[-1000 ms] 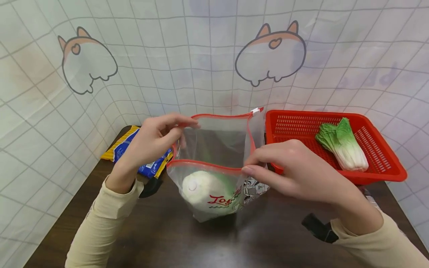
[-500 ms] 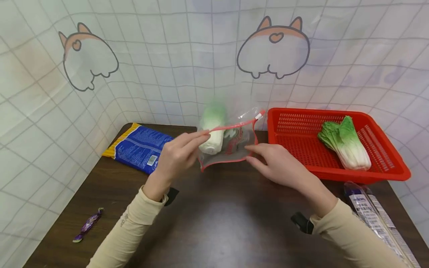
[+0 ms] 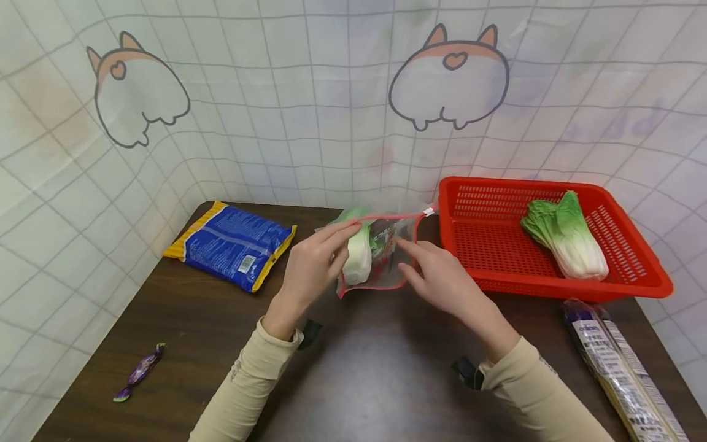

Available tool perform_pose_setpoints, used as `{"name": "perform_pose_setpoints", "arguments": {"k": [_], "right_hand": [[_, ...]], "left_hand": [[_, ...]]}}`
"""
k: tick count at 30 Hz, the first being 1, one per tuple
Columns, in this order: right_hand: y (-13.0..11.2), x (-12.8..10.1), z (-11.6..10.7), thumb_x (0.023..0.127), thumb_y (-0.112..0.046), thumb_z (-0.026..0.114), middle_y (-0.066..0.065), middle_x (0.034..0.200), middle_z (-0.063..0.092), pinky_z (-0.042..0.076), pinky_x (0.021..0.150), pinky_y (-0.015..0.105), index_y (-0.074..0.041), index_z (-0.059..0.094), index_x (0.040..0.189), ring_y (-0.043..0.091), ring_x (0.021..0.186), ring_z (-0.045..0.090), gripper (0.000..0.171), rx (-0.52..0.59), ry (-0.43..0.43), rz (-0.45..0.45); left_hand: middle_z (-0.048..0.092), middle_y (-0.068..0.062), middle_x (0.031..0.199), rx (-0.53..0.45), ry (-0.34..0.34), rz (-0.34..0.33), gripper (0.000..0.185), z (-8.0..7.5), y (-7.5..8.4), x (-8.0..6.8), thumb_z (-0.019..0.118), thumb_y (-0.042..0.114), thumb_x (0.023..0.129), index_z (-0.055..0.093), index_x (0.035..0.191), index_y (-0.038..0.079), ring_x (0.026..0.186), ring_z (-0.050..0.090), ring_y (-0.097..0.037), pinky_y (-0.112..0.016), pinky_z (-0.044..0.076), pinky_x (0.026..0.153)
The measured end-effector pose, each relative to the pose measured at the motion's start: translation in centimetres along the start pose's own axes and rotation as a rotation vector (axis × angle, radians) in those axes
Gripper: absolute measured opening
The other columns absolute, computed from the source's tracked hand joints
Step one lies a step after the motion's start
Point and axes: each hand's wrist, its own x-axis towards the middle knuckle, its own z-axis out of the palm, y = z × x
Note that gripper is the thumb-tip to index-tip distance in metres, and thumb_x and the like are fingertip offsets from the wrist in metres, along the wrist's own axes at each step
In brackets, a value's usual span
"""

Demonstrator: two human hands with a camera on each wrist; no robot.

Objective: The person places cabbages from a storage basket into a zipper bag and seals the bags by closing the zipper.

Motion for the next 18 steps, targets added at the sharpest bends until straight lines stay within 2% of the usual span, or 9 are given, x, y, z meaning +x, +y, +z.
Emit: {"name": "perform_pose_setpoints", "arguments": {"k": [4, 7, 10, 13, 15, 18], "right_hand": [[-0.5, -0.6, 0.5, 0.094, -0.017, 0.065, 0.024, 0.119, 0.063, 0.050, 0.083, 0.051, 0.007, 0.054, 0.134, 0.033, 0.095, 0.062, 0.048, -0.041, 0.063, 0.076], [-0.5, -0.8, 0.8, 0.094, -0.016, 0.064, 0.027, 0.119, 0.061, 0.051, 0.080, 0.052, 0.010, 0.055, 0.131, 0.033, 0.089, 0.062, 0.046, -0.050, 0.088, 0.122], [-0.3, -0.9, 1.1, 0.095, -0.018, 0.063, 0.025, 0.114, 0.062, 0.052, 0.073, 0.047, 0.010, 0.056, 0.130, 0.030, 0.081, 0.059, 0.046, -0.024, 0.099, 0.157], [-0.1, -1.2, 1.3, 0.096, -0.021, 0.062, 0.018, 0.109, 0.064, 0.050, 0.068, 0.040, 0.007, 0.053, 0.135, 0.023, 0.077, 0.058, 0.049, 0.093, 0.058, 0.200], [0.0, -1.4, 1.4, 0.097, -0.024, 0.061, 0.014, 0.115, 0.063, 0.049, 0.068, 0.036, 0.004, 0.047, 0.142, 0.017, 0.076, 0.061, 0.054, 0.217, 0.017, 0.224], [0.1, -1.6, 1.8, 0.099, -0.028, 0.059, 0.012, 0.131, 0.059, 0.053, 0.074, 0.035, -0.001, 0.037, 0.149, 0.013, 0.079, 0.067, 0.061, 0.398, -0.029, 0.249]], "left_hand": [[0.064, 0.001, 0.130, 0.009, 0.017, -0.034, 0.037, -0.3, 0.0, 0.1, 0.055, 0.004, 0.093, 0.068, 0.127, 0.013, 0.061, 0.053, -0.011, -0.024, 0.029, 0.045], [0.063, 0.000, 0.131, 0.019, 0.024, -0.043, 0.037, -0.6, -0.3, 0.3, 0.055, 0.003, 0.093, 0.067, 0.127, 0.012, 0.057, 0.048, -0.012, -0.024, 0.029, 0.044], [0.062, -0.001, 0.132, 0.032, 0.028, -0.033, 0.037, -0.8, -0.6, 0.4, 0.057, 0.002, 0.093, 0.068, 0.127, 0.012, 0.060, 0.053, -0.013, -0.024, 0.031, 0.046], [0.062, -0.001, 0.132, 0.024, 0.011, -0.017, 0.036, -0.7, -0.8, 0.2, 0.058, 0.004, 0.093, 0.068, 0.127, 0.012, 0.062, 0.054, -0.013, -0.023, 0.032, 0.046], [0.063, -0.001, 0.131, 0.007, -0.018, -0.004, 0.034, -0.6, -0.8, 0.1, 0.059, 0.006, 0.094, 0.068, 0.126, 0.013, 0.065, 0.056, -0.013, -0.022, 0.034, 0.047], [0.065, -0.001, 0.126, -0.021, -0.083, 0.005, 0.031, -0.6, -0.7, -0.2, 0.058, 0.009, 0.095, 0.069, 0.124, 0.013, 0.068, 0.059, -0.012, -0.023, 0.040, 0.049]]}}
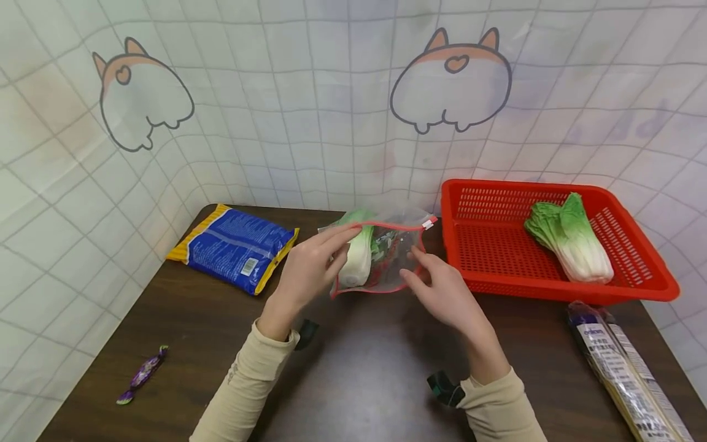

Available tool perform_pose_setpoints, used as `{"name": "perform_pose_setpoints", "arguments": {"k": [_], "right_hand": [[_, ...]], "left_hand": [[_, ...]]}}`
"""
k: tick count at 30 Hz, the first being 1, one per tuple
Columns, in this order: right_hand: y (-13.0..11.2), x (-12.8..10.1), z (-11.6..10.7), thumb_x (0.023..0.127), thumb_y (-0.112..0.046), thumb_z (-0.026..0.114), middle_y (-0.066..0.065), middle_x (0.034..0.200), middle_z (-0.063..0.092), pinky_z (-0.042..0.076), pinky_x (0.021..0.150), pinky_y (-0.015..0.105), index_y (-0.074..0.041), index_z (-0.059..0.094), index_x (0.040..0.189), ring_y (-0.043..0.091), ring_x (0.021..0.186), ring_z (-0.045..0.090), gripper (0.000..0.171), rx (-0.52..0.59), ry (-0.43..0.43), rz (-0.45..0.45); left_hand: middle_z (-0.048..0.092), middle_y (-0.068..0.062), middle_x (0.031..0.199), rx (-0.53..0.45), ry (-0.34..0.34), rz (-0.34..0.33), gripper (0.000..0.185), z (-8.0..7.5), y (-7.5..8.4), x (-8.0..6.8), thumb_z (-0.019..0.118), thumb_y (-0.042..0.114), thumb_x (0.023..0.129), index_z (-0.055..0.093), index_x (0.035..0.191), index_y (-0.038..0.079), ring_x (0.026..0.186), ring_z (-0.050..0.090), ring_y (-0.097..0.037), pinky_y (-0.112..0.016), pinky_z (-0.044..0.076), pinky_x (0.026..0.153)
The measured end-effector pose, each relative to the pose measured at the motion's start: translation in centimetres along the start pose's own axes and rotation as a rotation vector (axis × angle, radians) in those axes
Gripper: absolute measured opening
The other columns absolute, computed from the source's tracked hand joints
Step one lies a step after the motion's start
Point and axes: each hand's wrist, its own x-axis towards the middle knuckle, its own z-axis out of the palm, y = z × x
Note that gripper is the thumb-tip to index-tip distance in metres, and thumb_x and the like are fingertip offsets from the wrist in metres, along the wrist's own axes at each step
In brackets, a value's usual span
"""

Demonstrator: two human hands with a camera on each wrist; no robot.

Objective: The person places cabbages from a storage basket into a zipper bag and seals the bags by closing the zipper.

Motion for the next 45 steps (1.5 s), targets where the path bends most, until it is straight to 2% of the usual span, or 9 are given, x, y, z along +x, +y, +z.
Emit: {"name": "perform_pose_setpoints", "arguments": {"k": [4, 8, 14, 19, 23, 29, 34, 41, 45], "right_hand": [[0.3, 0.5, 0.5, 0.100, -0.031, 0.057, 0.013, 0.142, 0.050, 0.054, 0.082, 0.037, -0.002, 0.031, 0.152, 0.015, 0.086, 0.069, 0.065, 0.125, -0.027, 0.013], [0.4, 1.4, 1.1, 0.100, -0.030, 0.057, 0.011, 0.146, 0.047, 0.054, 0.085, 0.042, -0.003, 0.029, 0.153, 0.016, 0.087, 0.069, 0.066, 0.138, -0.033, 0.036], [0.8, 2.6, 1.5, 0.101, -0.033, 0.055, 0.013, 0.152, 0.040, 0.050, 0.089, 0.049, -0.003, 0.029, 0.153, 0.025, 0.092, 0.069, 0.065, 0.108, -0.051, 0.080], [0.8, 2.6, 1.2, 0.100, -0.028, 0.056, 0.017, 0.147, 0.044, 0.053, 0.084, 0.046, -0.001, 0.028, 0.153, 0.023, 0.089, 0.069, 0.066, 0.078, -0.060, 0.083], [0.6, 2.1, 0.8, 0.100, -0.029, 0.057, 0.016, 0.137, 0.053, 0.053, 0.076, 0.039, -0.001, 0.030, 0.152, 0.017, 0.083, 0.068, 0.065, 0.024, -0.055, 0.060], [0.9, 1.1, 0.1, 0.099, -0.030, 0.058, 0.008, 0.107, 0.061, 0.048, 0.068, 0.033, 0.002, 0.037, 0.148, 0.014, 0.076, 0.061, 0.063, -0.068, -0.066, 0.007], [1.1, 0.8, -0.2, 0.099, -0.027, 0.059, 0.007, 0.106, 0.062, 0.047, 0.065, 0.032, 0.005, 0.038, 0.147, 0.013, 0.074, 0.059, 0.062, -0.090, -0.092, 0.014], [1.1, 0.9, -0.4, 0.098, -0.026, 0.059, 0.008, 0.098, 0.067, 0.049, 0.062, 0.031, 0.010, 0.041, 0.143, 0.016, 0.072, 0.065, 0.060, -0.100, -0.111, 0.046], [0.9, 0.9, -0.4, 0.098, -0.026, 0.060, 0.010, 0.101, 0.066, 0.049, 0.062, 0.031, 0.010, 0.039, 0.144, 0.019, 0.074, 0.066, 0.062, -0.091, -0.130, 0.052]], "left_hand": [[0.068, 0.003, 0.120, 0.003, -0.111, -0.001, 0.029, 0.0, 0.1, -0.1, 0.057, 0.011, 0.096, 0.070, 0.122, 0.016, 0.073, 0.063, -0.012, -0.025, 0.043, 0.049], [0.067, 0.004, 0.122, 0.030, -0.204, -0.010, 0.030, 0.0, 0.2, -0.1, 0.057, 0.014, 0.097, 0.069, 0.124, 0.018, 0.075, 0.064, -0.011, -0.025, 0.042, 0.048], [0.064, 0.005, 0.128, 0.057, -0.265, -0.037, 0.035, 0.0, 0.1, -0.2, 0.061, 0.016, 0.095, 0.065, 0.130, 0.020, 0.072, 0.062, -0.012, -0.026, 0.043, 0.049], [0.063, 0.005, 0.129, 0.065, -0.286, -0.056, 0.037, 0.1, 0.0, -0.5, 0.060, 0.017, 0.095, 0.064, 0.132, 0.022, 0.066, 0.056, -0.011, -0.025, 0.040, 0.047], [0.064, 0.005, 0.127, 0.050, -0.254, -0.064, 0.035, 0.0, 0.0, -0.4, 0.058, 0.015, 0.097, 0.064, 0.131, 0.020, 0.058, 0.049, -0.010, -0.025, 0.036, 0.045], [0.065, 0.005, 0.127, 0.077, -0.204, -0.114, 0.034, 0.1, -0.2, -0.4, 0.057, 0.011, 0.097, 0.065, 0.129, 0.020, 0.053, 0.048, -0.013, -0.026, 0.035, 0.042], [0.067, 0.004, 0.123, 0.098, -0.170, -0.129, 0.037, 0.3, -0.4, -0.5, 0.061, 0.010, 0.094, 0.065, 0.129, 0.022, 0.046, 0.039, -0.014, -0.026, 0.029, 0.040], [0.069, 0.002, 0.119, 0.082, 0.036, -0.092, 0.041, 0.7, -0.4, -0.5, 0.058, -0.003, 0.089, 0.070, 0.123, 0.017, 0.055, 0.052, -0.013, -0.025, 0.032, 0.042], [0.067, 0.001, 0.122, 0.040, 0.035, -0.069, 0.037, 0.7, -0.3, -0.5, 0.058, 0.001, 0.092, 0.069, 0.124, 0.016, 0.057, 0.053, -0.012, -0.025, 0.034, 0.044]]}}
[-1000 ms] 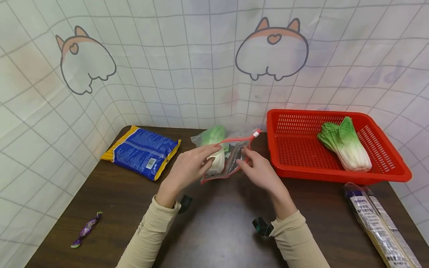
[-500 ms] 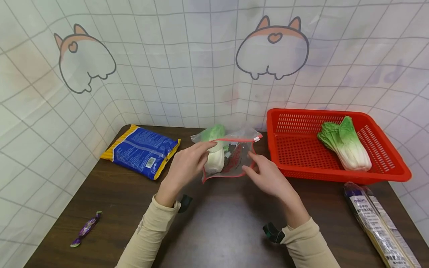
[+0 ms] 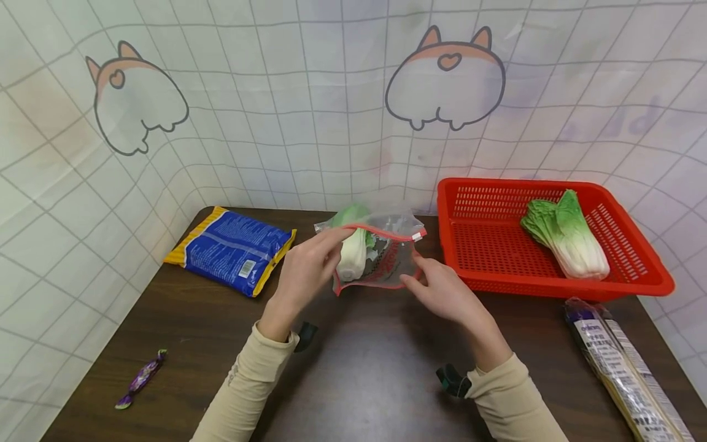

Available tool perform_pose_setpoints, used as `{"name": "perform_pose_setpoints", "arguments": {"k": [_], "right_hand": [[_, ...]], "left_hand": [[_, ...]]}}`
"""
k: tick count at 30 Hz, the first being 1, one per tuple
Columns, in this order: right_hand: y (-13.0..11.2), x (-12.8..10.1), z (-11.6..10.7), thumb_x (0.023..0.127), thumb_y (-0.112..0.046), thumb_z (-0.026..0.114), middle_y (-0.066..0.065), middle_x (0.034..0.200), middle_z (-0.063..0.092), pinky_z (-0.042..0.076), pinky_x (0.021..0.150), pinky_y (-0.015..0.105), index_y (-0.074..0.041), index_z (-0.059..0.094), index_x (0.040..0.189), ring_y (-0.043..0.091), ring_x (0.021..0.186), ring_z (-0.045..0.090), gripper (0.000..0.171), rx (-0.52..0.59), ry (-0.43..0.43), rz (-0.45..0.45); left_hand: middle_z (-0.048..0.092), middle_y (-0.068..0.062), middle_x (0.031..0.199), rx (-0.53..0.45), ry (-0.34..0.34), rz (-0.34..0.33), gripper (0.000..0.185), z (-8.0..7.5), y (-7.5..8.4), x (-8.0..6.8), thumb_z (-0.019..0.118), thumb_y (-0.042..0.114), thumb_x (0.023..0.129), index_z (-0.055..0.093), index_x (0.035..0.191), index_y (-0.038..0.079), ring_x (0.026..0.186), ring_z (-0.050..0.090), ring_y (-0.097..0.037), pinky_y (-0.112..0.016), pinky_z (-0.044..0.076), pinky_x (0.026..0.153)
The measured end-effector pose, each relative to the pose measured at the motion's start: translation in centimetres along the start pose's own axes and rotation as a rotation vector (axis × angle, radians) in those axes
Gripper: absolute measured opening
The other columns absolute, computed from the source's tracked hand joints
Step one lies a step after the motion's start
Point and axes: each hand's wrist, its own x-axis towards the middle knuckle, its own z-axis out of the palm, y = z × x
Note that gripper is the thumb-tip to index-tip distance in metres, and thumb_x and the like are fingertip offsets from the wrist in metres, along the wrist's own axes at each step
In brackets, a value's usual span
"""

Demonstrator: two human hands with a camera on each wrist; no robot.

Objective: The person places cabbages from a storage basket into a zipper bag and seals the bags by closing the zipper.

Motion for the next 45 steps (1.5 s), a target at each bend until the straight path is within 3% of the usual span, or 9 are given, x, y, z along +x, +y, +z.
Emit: {"name": "perform_pose_setpoints", "arguments": {"k": [4, 8, 14, 16, 23, 27, 32, 41, 45], "right_hand": [[-0.3, -0.2, -0.1, 0.098, -0.030, 0.060, 0.005, 0.094, 0.066, 0.048, 0.062, 0.032, 0.007, 0.038, 0.146, 0.017, 0.075, 0.065, 0.064, 0.002, -0.050, -0.005], [-0.5, -0.7, -0.3, 0.098, -0.036, 0.059, 0.000, 0.091, 0.067, 0.050, 0.066, 0.032, 0.005, 0.037, 0.147, 0.015, 0.077, 0.065, 0.067, 0.004, -0.139, -0.014], [-0.6, -1.9, -1.0, 0.098, -0.043, 0.056, 0.010, 0.125, 0.062, 0.051, 0.085, 0.042, -0.003, 0.048, 0.143, 0.022, 0.103, 0.062, 0.062, -0.079, -0.194, -0.069], [-0.5, -2.3, -1.6, 0.098, -0.046, 0.055, 0.008, 0.131, 0.060, 0.049, 0.090, 0.044, -0.006, 0.053, 0.140, 0.021, 0.109, 0.060, 0.058, -0.106, -0.189, -0.091], [0.5, -3.0, -5.5, 0.100, -0.037, 0.055, 0.001, 0.105, 0.071, 0.054, 0.075, 0.031, -0.011, 0.058, 0.136, 0.011, 0.087, 0.067, 0.045, 0.002, -0.114, -0.061], [1.5, -3.0, -8.1, 0.101, -0.034, 0.054, 0.012, 0.120, 0.066, 0.054, 0.081, 0.026, -0.009, 0.054, 0.138, 0.016, 0.096, 0.069, 0.044, 0.083, -0.014, -0.023], [3.2, -3.1, -10.2, 0.102, -0.032, 0.052, 0.020, 0.134, 0.055, 0.051, 0.083, 0.019, -0.006, 0.049, 0.142, 0.011, 0.104, 0.067, 0.048, 0.178, 0.018, 0.016], [5.1, -3.0, -11.6, 0.102, -0.030, 0.053, -0.009, 0.124, 0.058, 0.050, 0.081, 0.015, -0.002, 0.046, 0.142, 0.000, 0.101, 0.064, 0.050, 0.225, 0.058, 0.031], [5.5, -3.0, -11.9, 0.102, -0.031, 0.053, -0.012, 0.121, 0.058, 0.050, 0.082, 0.016, -0.002, 0.045, 0.143, 0.002, 0.102, 0.065, 0.051, 0.230, 0.074, 0.043]], "left_hand": [[0.066, 0.001, 0.124, -0.071, -0.066, -0.022, 0.036, -0.2, 0.0, 0.0, 0.057, 0.005, 0.095, 0.067, 0.127, 0.016, 0.053, 0.044, -0.009, -0.024, 0.033, 0.045], [0.066, 0.001, 0.123, -0.140, -0.146, -0.057, 0.037, -0.3, -0.1, -0.1, 0.058, 0.008, 0.096, 0.064, 0.131, 0.017, 0.058, 0.049, -0.007, -0.022, 0.033, 0.046], [0.066, 0.003, 0.123, -0.183, -0.178, -0.076, 0.038, -0.3, -0.3, -0.1, 0.056, 0.009, 0.098, 0.062, 0.133, 0.019, 0.061, 0.049, -0.005, -0.024, 0.033, 0.047], [0.065, 0.004, 0.124, -0.201, -0.176, -0.084, 0.038, -0.3, -0.4, -0.1, 0.055, 0.008, 0.098, 0.062, 0.133, 0.019, 0.063, 0.050, -0.005, -0.024, 0.033, 0.047], [0.066, 0.004, 0.123, -0.247, -0.208, -0.115, 0.039, -0.3, -0.7, 0.0, 0.055, 0.009, 0.098, 0.061, 0.135, 0.021, 0.064, 0.050, -0.005, -0.024, 0.032, 0.048], [0.067, 0.003, 0.120, -0.259, -0.221, -0.122, 0.039, -0.3, -0.6, -0.1, 0.055, 0.009, 0.098, 0.061, 0.135, 0.021, 0.063, 0.050, -0.005, -0.024, 0.032, 0.048], [0.068, 0.000, 0.118, -0.275, -0.222, -0.126, 0.039, -0.3, -0.7, -0.2, 0.057, 0.010, 0.098, 0.061, 0.136, 0.020, 0.061, 0.049, -0.006, -0.024, 0.032, 0.047], [0.069, -0.001, 0.113, -0.295, -0.235, -0.144, 0.040, -0.5, -0.8, -0.1, 0.056, 0.011, 0.099, 0.060, 0.137, 0.021, 0.057, 0.046, -0.006, -0.024, 0.031, 0.045], [0.069, 0.000, 0.105, -0.302, -0.243, -0.157, 0.040, -0.5, -0.8, -0.1, 0.056, 0.011, 0.098, 0.060, 0.137, 0.022, 0.054, 0.044, -0.006, -0.024, 0.031, 0.045]]}}
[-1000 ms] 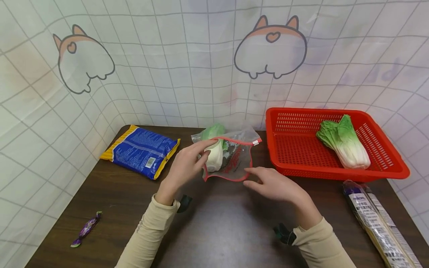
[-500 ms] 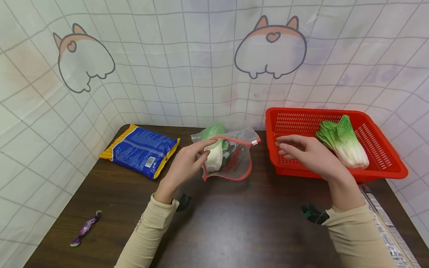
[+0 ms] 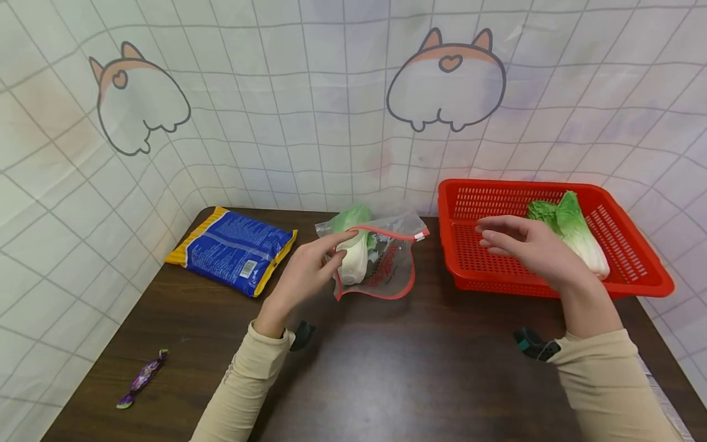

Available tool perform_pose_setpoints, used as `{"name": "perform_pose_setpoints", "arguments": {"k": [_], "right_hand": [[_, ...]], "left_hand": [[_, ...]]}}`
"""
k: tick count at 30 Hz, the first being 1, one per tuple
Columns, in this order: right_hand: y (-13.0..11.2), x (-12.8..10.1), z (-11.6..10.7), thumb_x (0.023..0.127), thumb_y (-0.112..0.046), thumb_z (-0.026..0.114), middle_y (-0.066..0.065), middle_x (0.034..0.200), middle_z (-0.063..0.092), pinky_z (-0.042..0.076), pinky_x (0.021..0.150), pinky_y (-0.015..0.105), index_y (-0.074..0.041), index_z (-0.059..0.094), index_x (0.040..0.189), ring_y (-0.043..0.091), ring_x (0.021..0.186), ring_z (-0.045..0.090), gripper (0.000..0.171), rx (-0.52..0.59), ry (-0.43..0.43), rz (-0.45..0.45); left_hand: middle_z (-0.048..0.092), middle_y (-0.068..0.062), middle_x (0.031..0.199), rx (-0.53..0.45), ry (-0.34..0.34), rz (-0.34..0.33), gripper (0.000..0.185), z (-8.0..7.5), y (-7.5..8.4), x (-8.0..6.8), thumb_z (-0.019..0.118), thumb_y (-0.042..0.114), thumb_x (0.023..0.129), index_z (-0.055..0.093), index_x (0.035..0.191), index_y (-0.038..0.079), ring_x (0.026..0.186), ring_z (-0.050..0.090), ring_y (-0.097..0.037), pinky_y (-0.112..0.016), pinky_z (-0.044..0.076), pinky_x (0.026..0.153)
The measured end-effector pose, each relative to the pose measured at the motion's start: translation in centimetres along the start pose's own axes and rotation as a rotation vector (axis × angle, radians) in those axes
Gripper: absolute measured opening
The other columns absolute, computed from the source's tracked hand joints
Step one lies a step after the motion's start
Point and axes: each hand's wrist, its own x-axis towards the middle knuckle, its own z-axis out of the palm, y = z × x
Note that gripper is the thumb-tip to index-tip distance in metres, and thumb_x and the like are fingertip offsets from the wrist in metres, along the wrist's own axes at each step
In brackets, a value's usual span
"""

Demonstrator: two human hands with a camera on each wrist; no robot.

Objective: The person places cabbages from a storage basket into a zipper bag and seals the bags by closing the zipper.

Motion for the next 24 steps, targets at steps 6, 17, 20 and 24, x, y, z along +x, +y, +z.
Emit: {"name": "perform_pose_setpoints", "arguments": {"k": [6, 17, 20, 24], "right_hand": [[0.4, 0.0, -1.2, 0.102, -0.032, 0.052, -0.015, 0.120, 0.056, 0.050, 0.082, 0.015, -0.003, 0.043, 0.145, -0.003, 0.101, 0.063, 0.053, 0.018, 0.041, 0.033], [2.1, 1.6, -6.7, 0.101, -0.039, 0.050, -0.030, 0.106, 0.050, 0.049, 0.076, 0.011, 0.002, 0.037, 0.145, -0.014, 0.091, 0.058, 0.062, -0.047, 0.091, 0.120], [3.1, 2.1, -8.5, 0.100, -0.042, 0.050, -0.029, 0.104, 0.049, 0.048, 0.074, 0.010, 0.002, 0.038, 0.144, -0.017, 0.087, 0.055, 0.064, -0.094, 0.135, 0.142], [4.4, 2.3, -11.0, 0.100, -0.050, 0.044, 0.013, 0.128, 0.055, 0.051, 0.089, 0.033, 0.009, 0.030, 0.147, -0.002, 0.092, 0.059, 0.078, -0.258, 0.135, 0.210]], "left_hand": [[0.069, 0.002, 0.100, -0.012, -0.002, -0.005, 0.040, 0.1, 0.1, 0.0, 0.057, 0.011, 0.098, 0.060, 0.137, 0.022, 0.052, 0.042, -0.007, -0.024, 0.030, 0.045], [0.068, 0.004, 0.099, 0.005, 0.005, 0.001, 0.041, 0.2, 0.0, -0.1, 0.057, 0.011, 0.098, 0.060, 0.136, 0.023, 0.054, 0.044, -0.006, -0.024, 0.031, 0.046], [0.069, 0.004, 0.100, 0.005, 0.003, 0.004, 0.040, 0.3, 0.0, 0.0, 0.057, 0.011, 0.098, 0.060, 0.136, 0.023, 0.056, 0.045, -0.006, -0.024, 0.032, 0.046], [0.069, 0.003, 0.098, 0.000, -0.005, 0.003, 0.040, 0.3, 0.0, 0.0, 0.057, 0.011, 0.098, 0.060, 0.136, 0.022, 0.055, 0.045, -0.006, -0.024, 0.032, 0.046]]}}
